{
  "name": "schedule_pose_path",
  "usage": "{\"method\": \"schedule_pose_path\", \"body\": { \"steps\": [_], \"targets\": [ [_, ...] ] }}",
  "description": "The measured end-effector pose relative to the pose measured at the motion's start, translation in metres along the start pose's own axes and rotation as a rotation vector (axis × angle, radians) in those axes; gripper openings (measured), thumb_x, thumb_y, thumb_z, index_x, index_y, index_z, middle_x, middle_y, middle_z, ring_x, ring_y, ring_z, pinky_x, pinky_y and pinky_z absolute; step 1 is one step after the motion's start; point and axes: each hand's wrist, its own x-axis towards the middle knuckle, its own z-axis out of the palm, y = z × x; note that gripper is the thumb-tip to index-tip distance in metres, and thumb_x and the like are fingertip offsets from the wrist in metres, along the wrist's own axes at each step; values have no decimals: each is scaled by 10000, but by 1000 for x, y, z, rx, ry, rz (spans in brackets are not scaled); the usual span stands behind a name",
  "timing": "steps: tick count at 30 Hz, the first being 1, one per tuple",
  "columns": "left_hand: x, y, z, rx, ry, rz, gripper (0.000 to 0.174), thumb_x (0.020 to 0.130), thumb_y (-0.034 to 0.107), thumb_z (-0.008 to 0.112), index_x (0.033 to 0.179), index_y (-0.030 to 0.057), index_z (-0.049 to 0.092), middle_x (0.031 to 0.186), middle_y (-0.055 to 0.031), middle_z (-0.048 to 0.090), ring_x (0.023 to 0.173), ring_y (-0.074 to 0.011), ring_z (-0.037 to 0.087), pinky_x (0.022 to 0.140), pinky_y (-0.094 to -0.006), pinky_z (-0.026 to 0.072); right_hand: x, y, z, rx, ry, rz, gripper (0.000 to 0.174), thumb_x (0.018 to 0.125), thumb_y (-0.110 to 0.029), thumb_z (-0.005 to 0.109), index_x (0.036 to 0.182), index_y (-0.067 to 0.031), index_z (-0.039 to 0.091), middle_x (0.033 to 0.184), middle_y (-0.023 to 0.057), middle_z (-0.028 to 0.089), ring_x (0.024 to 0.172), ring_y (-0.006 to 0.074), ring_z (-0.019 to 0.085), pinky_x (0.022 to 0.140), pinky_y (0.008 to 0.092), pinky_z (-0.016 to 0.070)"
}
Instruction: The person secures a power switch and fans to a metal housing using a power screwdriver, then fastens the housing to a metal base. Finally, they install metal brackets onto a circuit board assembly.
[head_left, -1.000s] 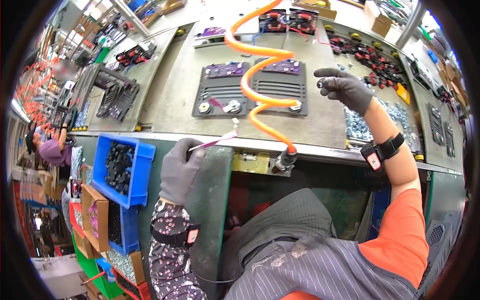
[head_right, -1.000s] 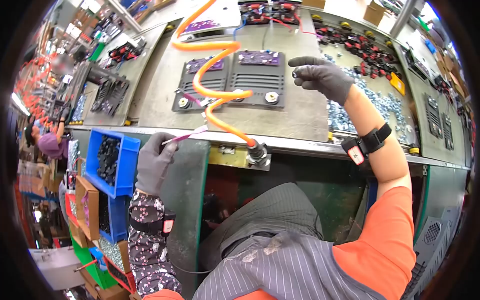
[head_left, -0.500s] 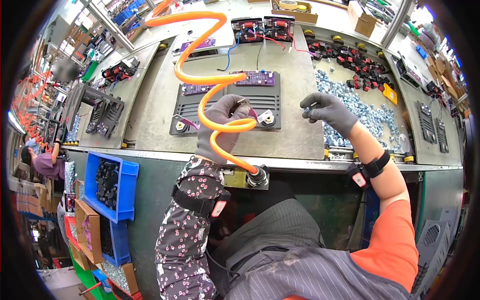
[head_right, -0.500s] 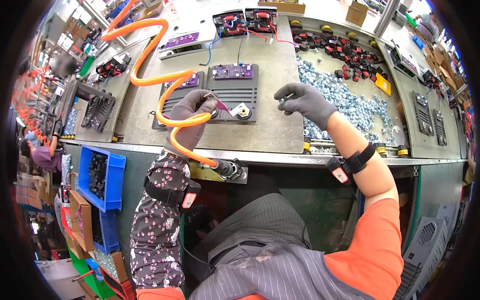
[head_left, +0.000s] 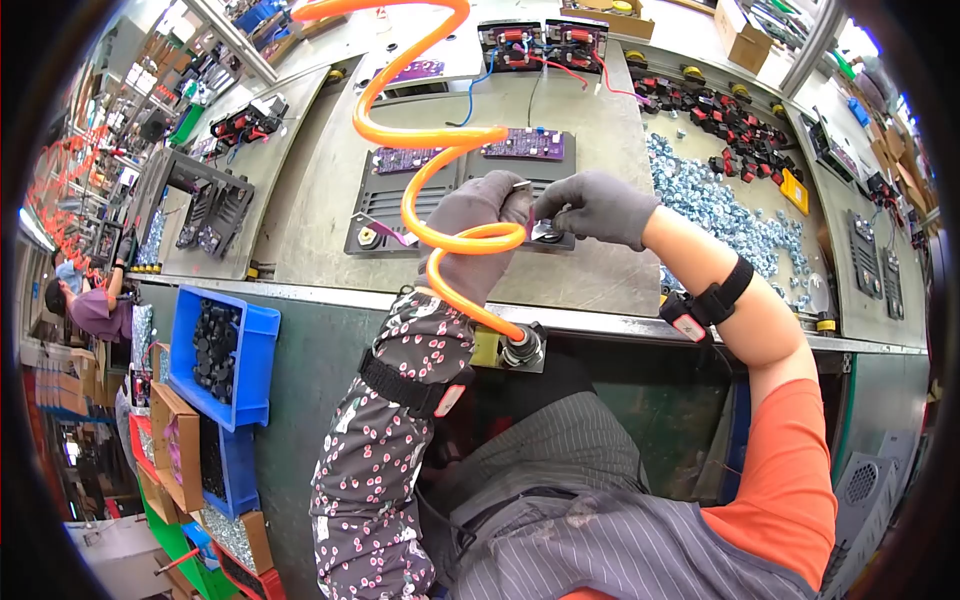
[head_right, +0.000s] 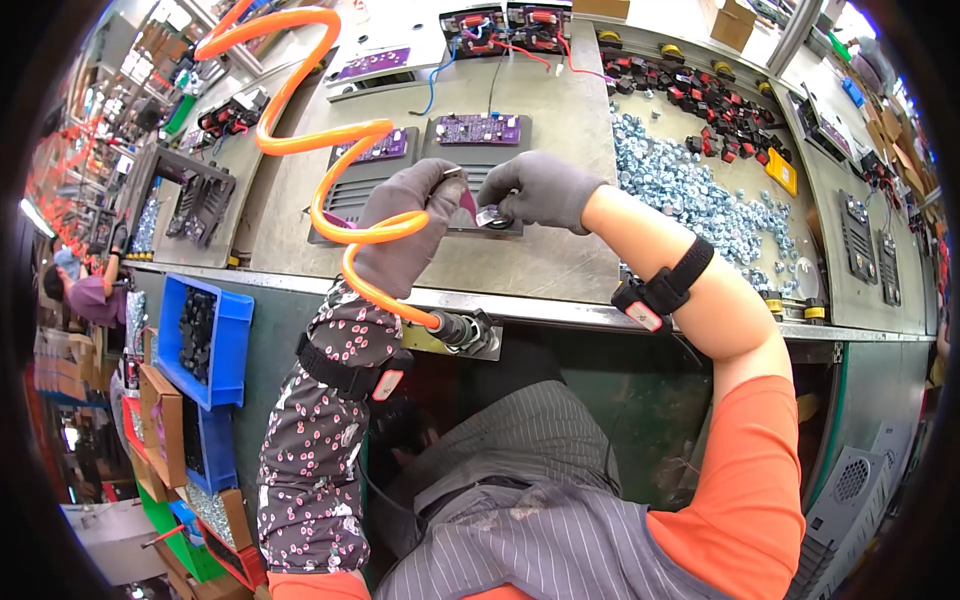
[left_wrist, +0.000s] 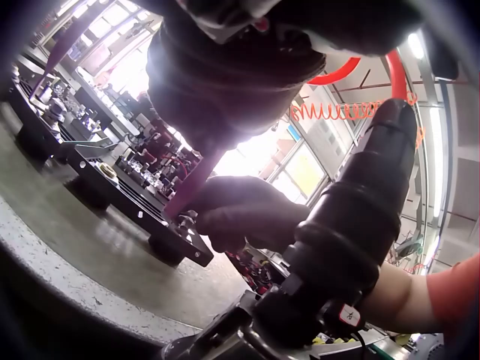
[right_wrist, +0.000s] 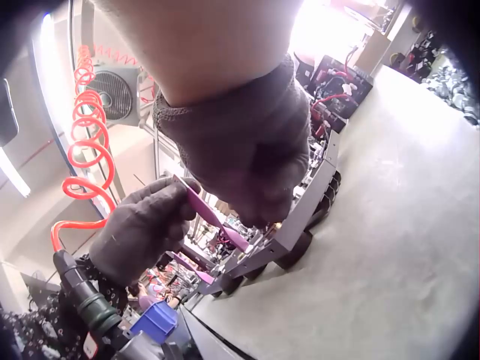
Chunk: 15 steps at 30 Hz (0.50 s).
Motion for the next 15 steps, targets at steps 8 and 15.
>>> {"method": "schedule_pose_path", "body": {
  "steps": [8, 15],
  "targets": [
    [2, 0, 1, -66, -26, -52, 214, 887, 195, 583, 1004, 22, 630, 842, -155, 654, 767, -256, 631, 709, -346, 488, 6, -16, -1, -682, -37, -234, 199, 756, -129, 629, 947, -112, 684, 846, 110, 673, 807, 315, 634, 741, 387, 503],
    [2, -1, 2, 1, 15, -30, 187, 878, 170, 583, 994, 32, 635, 829, -155, 647, 759, -280, 629, 696, -358, 491, 10, -42, -6, -783, -44, 168, 184, 777, -234, 637, 873, -88, 696, 821, 118, 676, 801, 301, 642, 738, 376, 505]
  ]
}}
